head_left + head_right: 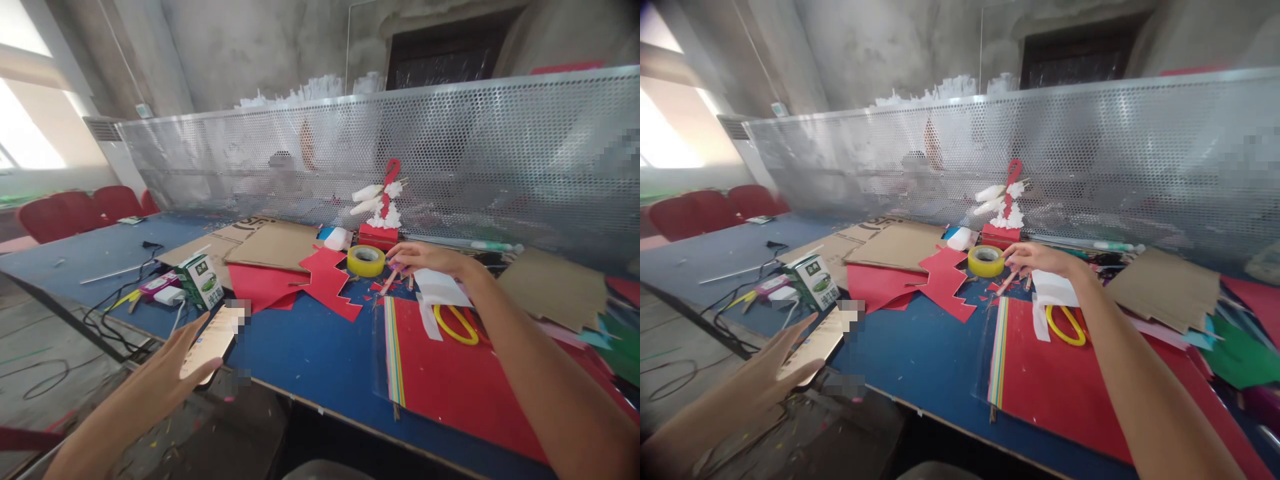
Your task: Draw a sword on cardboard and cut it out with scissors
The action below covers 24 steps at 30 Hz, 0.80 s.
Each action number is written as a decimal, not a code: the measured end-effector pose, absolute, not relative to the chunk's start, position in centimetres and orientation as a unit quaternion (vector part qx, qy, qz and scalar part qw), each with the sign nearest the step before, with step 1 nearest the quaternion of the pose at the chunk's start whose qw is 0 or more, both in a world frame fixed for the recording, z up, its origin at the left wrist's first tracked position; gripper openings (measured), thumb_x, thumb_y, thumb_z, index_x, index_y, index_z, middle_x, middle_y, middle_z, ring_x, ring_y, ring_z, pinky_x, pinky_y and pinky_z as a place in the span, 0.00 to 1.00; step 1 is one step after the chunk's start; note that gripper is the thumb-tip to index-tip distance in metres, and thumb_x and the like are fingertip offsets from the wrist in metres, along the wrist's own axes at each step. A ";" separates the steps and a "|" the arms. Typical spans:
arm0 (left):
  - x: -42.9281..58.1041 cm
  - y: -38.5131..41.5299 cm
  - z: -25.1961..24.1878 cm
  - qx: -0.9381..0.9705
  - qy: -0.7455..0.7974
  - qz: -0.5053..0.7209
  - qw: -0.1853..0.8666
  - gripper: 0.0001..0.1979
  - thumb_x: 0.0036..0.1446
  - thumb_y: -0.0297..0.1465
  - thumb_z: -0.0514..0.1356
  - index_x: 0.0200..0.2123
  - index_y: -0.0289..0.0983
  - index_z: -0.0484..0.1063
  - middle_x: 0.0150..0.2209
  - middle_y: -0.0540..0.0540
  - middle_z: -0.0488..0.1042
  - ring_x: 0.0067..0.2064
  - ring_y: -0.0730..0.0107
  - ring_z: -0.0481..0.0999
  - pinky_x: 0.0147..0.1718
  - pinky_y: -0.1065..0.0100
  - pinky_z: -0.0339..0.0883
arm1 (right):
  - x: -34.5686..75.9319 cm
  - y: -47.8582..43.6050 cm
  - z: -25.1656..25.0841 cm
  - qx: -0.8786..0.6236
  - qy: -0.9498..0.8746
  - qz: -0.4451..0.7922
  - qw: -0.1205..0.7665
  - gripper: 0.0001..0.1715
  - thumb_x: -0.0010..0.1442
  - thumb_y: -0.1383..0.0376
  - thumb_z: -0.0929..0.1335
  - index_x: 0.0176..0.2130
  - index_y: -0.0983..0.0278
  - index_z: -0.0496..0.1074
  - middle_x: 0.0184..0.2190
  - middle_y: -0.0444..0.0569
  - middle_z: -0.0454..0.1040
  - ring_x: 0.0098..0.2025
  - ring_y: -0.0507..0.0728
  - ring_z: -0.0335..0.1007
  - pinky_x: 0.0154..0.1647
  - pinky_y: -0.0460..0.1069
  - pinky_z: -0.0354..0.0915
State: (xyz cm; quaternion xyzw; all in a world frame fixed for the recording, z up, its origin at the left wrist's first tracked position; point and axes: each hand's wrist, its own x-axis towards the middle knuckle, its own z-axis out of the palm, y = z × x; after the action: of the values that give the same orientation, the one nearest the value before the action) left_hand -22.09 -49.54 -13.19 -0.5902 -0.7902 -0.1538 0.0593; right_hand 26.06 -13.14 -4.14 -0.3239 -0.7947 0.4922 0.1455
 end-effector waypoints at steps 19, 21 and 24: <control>-20.8 -49.1 -12.1 -0.623 -0.771 -0.135 -0.002 0.52 0.58 0.54 0.59 0.75 0.35 0.39 0.74 0.32 0.54 0.70 0.43 0.63 0.66 0.51 0.62 | 26.0 -13.7 -3.8 -0.321 -0.799 0.488 0.140 0.23 0.64 0.48 0.72 0.53 0.56 0.74 0.53 0.52 0.78 0.52 0.61 0.78 0.46 0.50 0.77; -20.9 -49.1 -12.1 -0.616 -0.773 -0.152 -0.002 0.50 0.59 0.53 0.59 0.74 0.35 0.42 0.73 0.32 0.55 0.70 0.43 0.64 0.66 0.50 0.62 | 26.0 -13.8 -3.7 -0.323 -0.800 0.487 0.137 0.23 0.64 0.48 0.72 0.53 0.56 0.74 0.52 0.51 0.79 0.51 0.61 0.78 0.45 0.49 0.77; -21.0 -49.2 -11.6 -0.584 -0.786 -0.201 -0.017 0.41 0.65 0.51 0.53 0.73 0.39 0.46 0.71 0.35 0.59 0.68 0.48 0.67 0.64 0.51 0.64 | 26.1 -13.8 -3.7 -0.321 -0.800 0.488 0.137 0.23 0.64 0.48 0.72 0.53 0.56 0.74 0.52 0.52 0.79 0.51 0.61 0.78 0.46 0.50 0.77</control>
State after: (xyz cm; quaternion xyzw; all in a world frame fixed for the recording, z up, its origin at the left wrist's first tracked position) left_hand -20.96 -49.19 -11.62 -0.5844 -0.7859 -0.2013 -0.0173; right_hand 26.06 -13.82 -3.71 -0.3211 -0.8001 0.4879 0.1368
